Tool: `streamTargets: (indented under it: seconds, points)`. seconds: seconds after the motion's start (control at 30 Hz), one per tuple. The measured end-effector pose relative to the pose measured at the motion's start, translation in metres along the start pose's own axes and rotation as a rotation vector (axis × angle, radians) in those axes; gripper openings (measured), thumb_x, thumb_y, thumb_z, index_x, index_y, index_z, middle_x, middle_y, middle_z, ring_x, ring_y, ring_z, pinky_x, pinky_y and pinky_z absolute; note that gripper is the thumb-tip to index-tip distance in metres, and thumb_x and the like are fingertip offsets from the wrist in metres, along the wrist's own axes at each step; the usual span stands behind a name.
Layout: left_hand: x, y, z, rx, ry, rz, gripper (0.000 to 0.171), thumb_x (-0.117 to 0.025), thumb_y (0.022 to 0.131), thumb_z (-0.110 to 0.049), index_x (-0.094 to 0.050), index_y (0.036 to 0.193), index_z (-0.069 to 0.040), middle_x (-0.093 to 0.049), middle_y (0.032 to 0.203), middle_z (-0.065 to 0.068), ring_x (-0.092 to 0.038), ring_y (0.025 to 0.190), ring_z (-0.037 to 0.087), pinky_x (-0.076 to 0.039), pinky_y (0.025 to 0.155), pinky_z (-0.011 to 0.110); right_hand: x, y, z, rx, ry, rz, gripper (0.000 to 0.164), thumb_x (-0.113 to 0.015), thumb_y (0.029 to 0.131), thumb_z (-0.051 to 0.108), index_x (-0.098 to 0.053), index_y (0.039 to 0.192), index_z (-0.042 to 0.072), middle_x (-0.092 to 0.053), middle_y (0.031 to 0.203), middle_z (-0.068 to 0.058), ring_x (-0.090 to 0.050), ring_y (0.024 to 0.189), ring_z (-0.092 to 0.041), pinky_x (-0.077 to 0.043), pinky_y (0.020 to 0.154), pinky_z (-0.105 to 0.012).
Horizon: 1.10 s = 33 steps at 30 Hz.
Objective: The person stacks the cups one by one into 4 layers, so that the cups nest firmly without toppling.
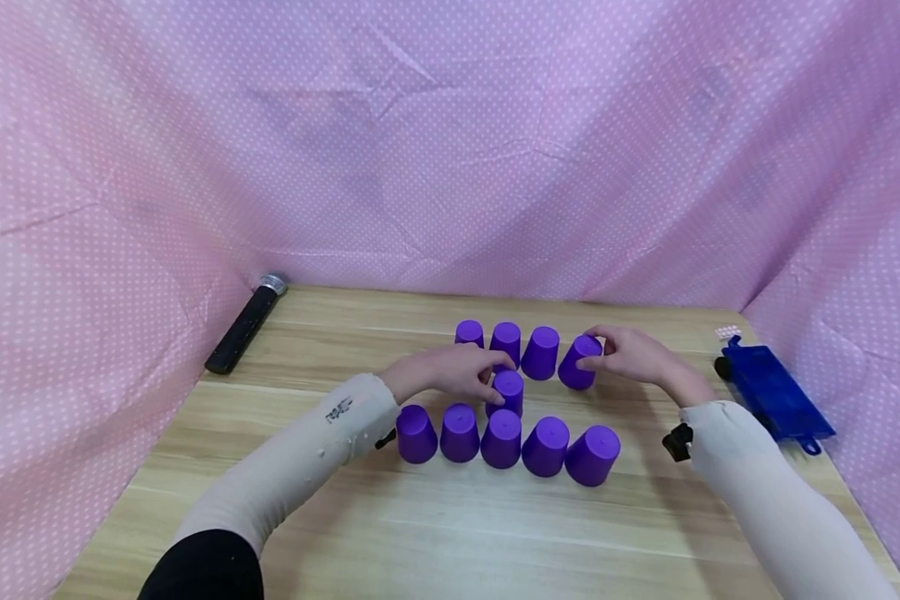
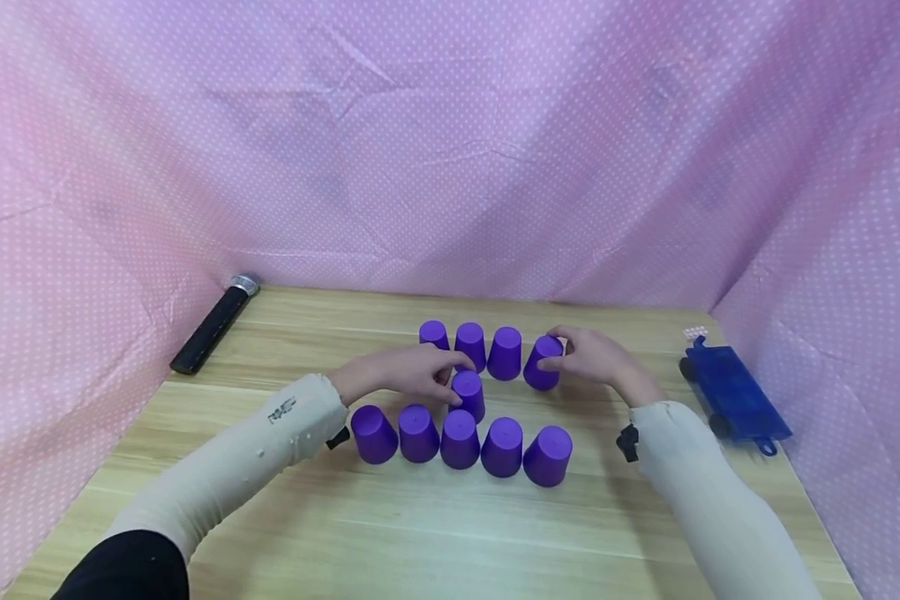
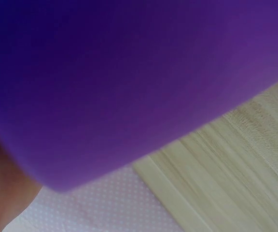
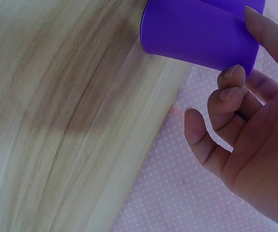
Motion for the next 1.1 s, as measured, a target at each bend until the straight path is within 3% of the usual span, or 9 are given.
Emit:
streamTargets:
  seconds: [0.7,1.1]
  points:
    - [0.003,-0.004,-0.001,-0.008,-0.004,-0.002,0.057,-0.069,0.093,-0.044,-0.051,0.142,-0.023,-0.064,0.082,-0.007,-0.058,0.073,0.008,-0.049,0.072,0.026,0.0,0.001,0.003,0.003,0.008,0.002,0.065,-0.074,0.088,0.044,-0.055,0.138,0.007,-0.059,0.081,-0.004,-0.052,0.071,-0.017,-0.042,0.061,-0.032]
    - [0.025,-0.016,0.008,-0.016,-0.012,-0.087,0.056,-0.071,0.091,-0.046,-0.056,0.139,-0.021,-0.06,0.084,-0.005,-0.055,0.075,0.01,-0.046,0.07,0.026,-0.001,0.002,0.001,0.004,0.011,0.001,0.065,-0.075,0.088,0.044,-0.055,0.137,0.007,-0.059,0.081,-0.004,-0.052,0.071,-0.017,-0.042,0.062,-0.032]
Point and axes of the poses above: each hand's wrist, its own y-axis towards the middle knuckle, its own x-axis out of the back of the hand, z = x × y, the point moved 9 cm from there along y, towards the middle knuckle
